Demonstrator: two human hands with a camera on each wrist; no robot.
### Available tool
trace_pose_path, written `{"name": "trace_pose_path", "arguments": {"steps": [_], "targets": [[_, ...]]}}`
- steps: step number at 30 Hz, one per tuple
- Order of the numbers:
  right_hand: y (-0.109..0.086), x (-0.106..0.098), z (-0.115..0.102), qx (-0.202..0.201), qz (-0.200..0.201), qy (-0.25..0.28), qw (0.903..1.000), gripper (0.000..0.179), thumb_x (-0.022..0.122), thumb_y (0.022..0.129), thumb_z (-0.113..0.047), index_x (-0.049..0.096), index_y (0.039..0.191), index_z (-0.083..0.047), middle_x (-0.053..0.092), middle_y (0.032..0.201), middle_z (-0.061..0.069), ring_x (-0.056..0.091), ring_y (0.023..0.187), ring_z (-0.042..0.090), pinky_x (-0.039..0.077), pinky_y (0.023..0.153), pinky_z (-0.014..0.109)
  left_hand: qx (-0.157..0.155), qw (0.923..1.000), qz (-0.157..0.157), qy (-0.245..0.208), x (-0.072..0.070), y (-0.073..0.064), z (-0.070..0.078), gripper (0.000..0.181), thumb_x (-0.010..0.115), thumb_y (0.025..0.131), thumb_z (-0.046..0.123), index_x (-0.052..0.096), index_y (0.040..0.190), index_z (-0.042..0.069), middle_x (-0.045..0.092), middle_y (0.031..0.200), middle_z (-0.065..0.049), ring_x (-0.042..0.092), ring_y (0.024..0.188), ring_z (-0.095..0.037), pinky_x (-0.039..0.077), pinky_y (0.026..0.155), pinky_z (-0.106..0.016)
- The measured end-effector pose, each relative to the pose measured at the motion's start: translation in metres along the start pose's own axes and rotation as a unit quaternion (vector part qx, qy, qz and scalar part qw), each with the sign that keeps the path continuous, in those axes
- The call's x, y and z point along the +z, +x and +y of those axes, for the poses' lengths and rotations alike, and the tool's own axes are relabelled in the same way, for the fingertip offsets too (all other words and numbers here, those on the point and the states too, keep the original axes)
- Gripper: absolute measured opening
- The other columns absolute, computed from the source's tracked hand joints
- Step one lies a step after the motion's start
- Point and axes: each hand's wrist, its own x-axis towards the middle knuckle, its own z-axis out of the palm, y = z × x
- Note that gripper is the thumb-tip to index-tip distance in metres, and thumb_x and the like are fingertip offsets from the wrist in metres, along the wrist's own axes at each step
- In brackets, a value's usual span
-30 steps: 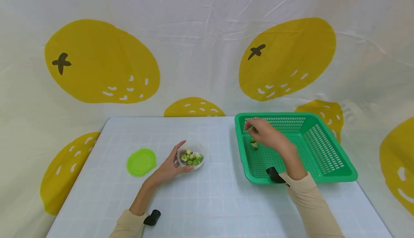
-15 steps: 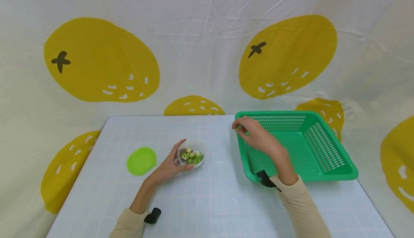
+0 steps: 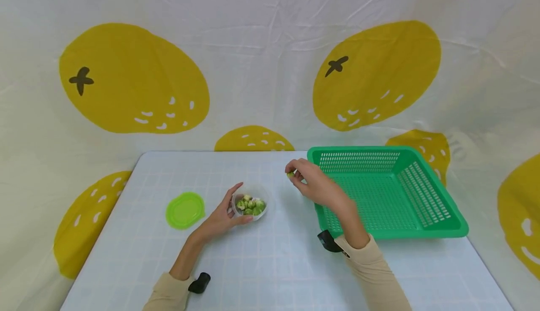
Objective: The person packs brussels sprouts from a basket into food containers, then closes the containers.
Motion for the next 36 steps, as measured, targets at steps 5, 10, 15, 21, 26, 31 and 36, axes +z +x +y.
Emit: {"name": "trace_pose_path", "arguments": {"steps": [5, 10, 15, 21, 26, 31, 36], "targets": [[0.005, 0.013, -0.004, -0.014, 0.002, -0.008, 0.9999, 0.013, 0.064, 0.099, 0.002, 0.063, 0.112, -0.001, 0.065, 0.104, 0.01, 0.061, 0.088, 0.021, 0.058, 0.081, 0.036, -0.003, 1.0, 0.004, 0.002, 0.001, 0.0, -0.001, 0.102, 0.085, 0.088, 0.028, 0.017, 0.164, 0.035, 0.027, 0.164, -0.015, 0.016, 0.155, -0.031, 0.022, 0.123, -0.054], [0.009, 0.023, -0.01, -0.016, 0.0, -0.013, 0.9998, 0.013, 0.064, 0.1, 0.0, 0.064, 0.112, -0.003, 0.065, 0.103, 0.008, 0.061, 0.087, 0.019, 0.058, 0.08, 0.033, -0.002, 1.0, 0.005, -0.002, 0.001, 0.0, 0.0, 0.102, 0.084, 0.089, 0.027, 0.016, 0.164, 0.034, 0.026, 0.164, -0.015, 0.018, 0.155, -0.03, 0.022, 0.123, -0.054], [0.012, 0.032, -0.016, -0.016, -0.012, -0.007, 0.9998, 0.013, 0.063, 0.1, 0.002, 0.064, 0.113, -0.002, 0.065, 0.105, 0.01, 0.062, 0.089, 0.021, 0.058, 0.082, 0.036, -0.001, 1.0, 0.004, -0.005, 0.0, -0.001, 0.001, 0.102, 0.084, 0.089, 0.025, 0.016, 0.164, 0.033, 0.027, 0.163, -0.015, 0.021, 0.153, -0.03, 0.022, 0.123, -0.054], [0.014, 0.043, -0.019, -0.016, -0.013, -0.005, 0.9998, 0.016, 0.063, 0.1, 0.002, 0.063, 0.116, 0.001, 0.066, 0.108, 0.012, 0.063, 0.091, 0.024, 0.058, 0.084, 0.033, -0.001, 0.9999, 0.002, -0.016, 0.0, -0.001, 0.001, 0.102, 0.085, 0.088, 0.024, 0.017, 0.163, 0.035, 0.028, 0.161, -0.015, 0.027, 0.151, -0.028, 0.025, 0.123, -0.051], [0.015, 0.053, -0.02, -0.02, -0.01, 0.0, 0.9998, 0.016, 0.064, 0.099, 0.003, 0.064, 0.115, 0.002, 0.066, 0.107, 0.013, 0.064, 0.092, 0.025, 0.058, 0.084, 0.032, -0.005, 0.9999, 0.005, -0.009, 0.001, -0.001, 0.001, 0.104, 0.085, 0.088, 0.026, 0.016, 0.164, 0.033, 0.03, 0.161, -0.014, 0.028, 0.15, -0.027, 0.025, 0.123, -0.05], [0.016, 0.063, -0.018, -0.033, 0.0, 0.005, 0.9994, 0.015, 0.065, 0.098, 0.004, 0.066, 0.113, 0.002, 0.066, 0.106, 0.013, 0.064, 0.091, 0.025, 0.058, 0.084, 0.031, -0.012, 0.9999, 0.006, -0.006, 0.002, -0.001, 0.001, 0.103, 0.085, 0.088, 0.027, 0.016, 0.164, 0.035, 0.029, 0.162, -0.013, 0.026, 0.151, -0.028, 0.025, 0.123, -0.051], [0.019, 0.073, -0.015, -0.035, 0.004, 0.012, 0.9993, 0.016, 0.065, 0.098, 0.006, 0.067, 0.113, 0.001, 0.064, 0.106, 0.013, 0.064, 0.092, 0.025, 0.058, 0.085, 0.033, -0.013, 0.9999, 0.006, -0.01, 0.002, -0.001, 0.004, 0.101, 0.084, 0.089, 0.026, 0.016, 0.164, 0.035, 0.028, 0.163, -0.015, 0.023, 0.153, -0.03, 0.023, 0.123, -0.053]]}}
